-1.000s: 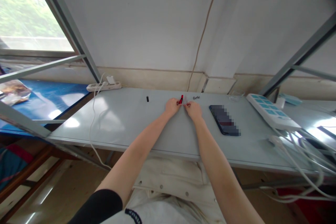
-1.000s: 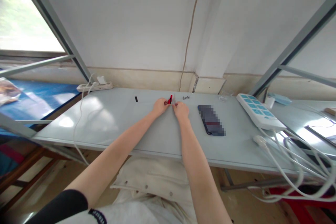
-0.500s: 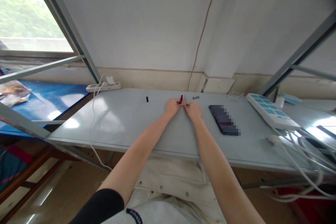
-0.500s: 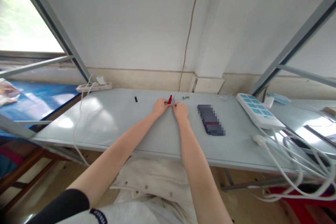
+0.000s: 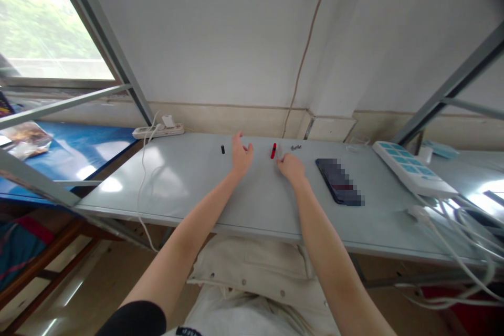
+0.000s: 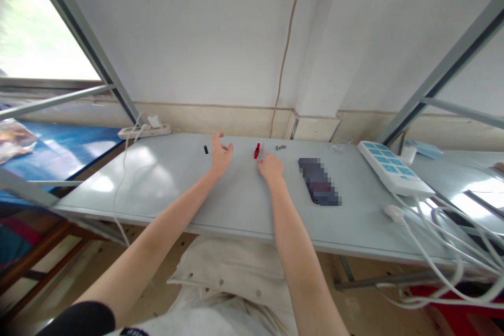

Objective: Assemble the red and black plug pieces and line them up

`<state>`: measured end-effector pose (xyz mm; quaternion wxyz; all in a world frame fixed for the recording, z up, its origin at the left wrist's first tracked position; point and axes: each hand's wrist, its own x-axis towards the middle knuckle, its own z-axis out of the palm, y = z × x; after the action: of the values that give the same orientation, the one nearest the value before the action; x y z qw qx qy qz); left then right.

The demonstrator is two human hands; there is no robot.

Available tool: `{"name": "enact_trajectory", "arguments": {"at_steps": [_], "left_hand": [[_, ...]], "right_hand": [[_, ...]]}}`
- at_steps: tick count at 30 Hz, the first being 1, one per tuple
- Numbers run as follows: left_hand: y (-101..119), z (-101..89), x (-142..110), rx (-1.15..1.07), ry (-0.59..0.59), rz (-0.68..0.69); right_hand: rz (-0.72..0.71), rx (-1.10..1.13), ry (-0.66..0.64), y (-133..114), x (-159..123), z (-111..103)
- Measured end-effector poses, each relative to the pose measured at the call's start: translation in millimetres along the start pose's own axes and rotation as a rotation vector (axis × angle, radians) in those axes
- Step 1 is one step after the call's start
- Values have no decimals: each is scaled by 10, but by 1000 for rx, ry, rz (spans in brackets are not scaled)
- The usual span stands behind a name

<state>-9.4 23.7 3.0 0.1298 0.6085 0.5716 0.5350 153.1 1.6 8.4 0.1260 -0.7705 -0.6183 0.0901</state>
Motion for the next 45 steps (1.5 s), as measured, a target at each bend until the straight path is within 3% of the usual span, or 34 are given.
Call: {"name": "enact_trajectory", "arguments": {"at_steps": [5,9,12,14,18,23,29,34,38,45], "left_hand": [[-237,-96,13,-316,295,-253],[-470,-46,88,-542,334,-501],[-536,-75,152,-735,349,-603],[-505,-127,169,-890,301,-626],[-334,-214,130,-1113,22,-626],[-170,-188,24,-1088,-285,-574],[-132,-149,-52,-1025,-545,-432],[-123,-143,-60,-971,-621,-366],[-115,-135,-71,-958,-615,-357],[-103,-125,-92,-989,-567,-363]], "right_hand": [[-191,-1,1,-93,-44,4],[-288,-3,15,-147,-61,58],[-362,10,37,-169,-65,106],[-401,45,65,-187,-72,131],[-436,175,134,-244,-87,165],[-478,384,216,-305,-88,209],[-478,625,173,-345,-128,182],[-458,804,208,-360,-127,155],[-449,916,177,-362,-98,173],[-491,893,200,-359,-71,215]]}}
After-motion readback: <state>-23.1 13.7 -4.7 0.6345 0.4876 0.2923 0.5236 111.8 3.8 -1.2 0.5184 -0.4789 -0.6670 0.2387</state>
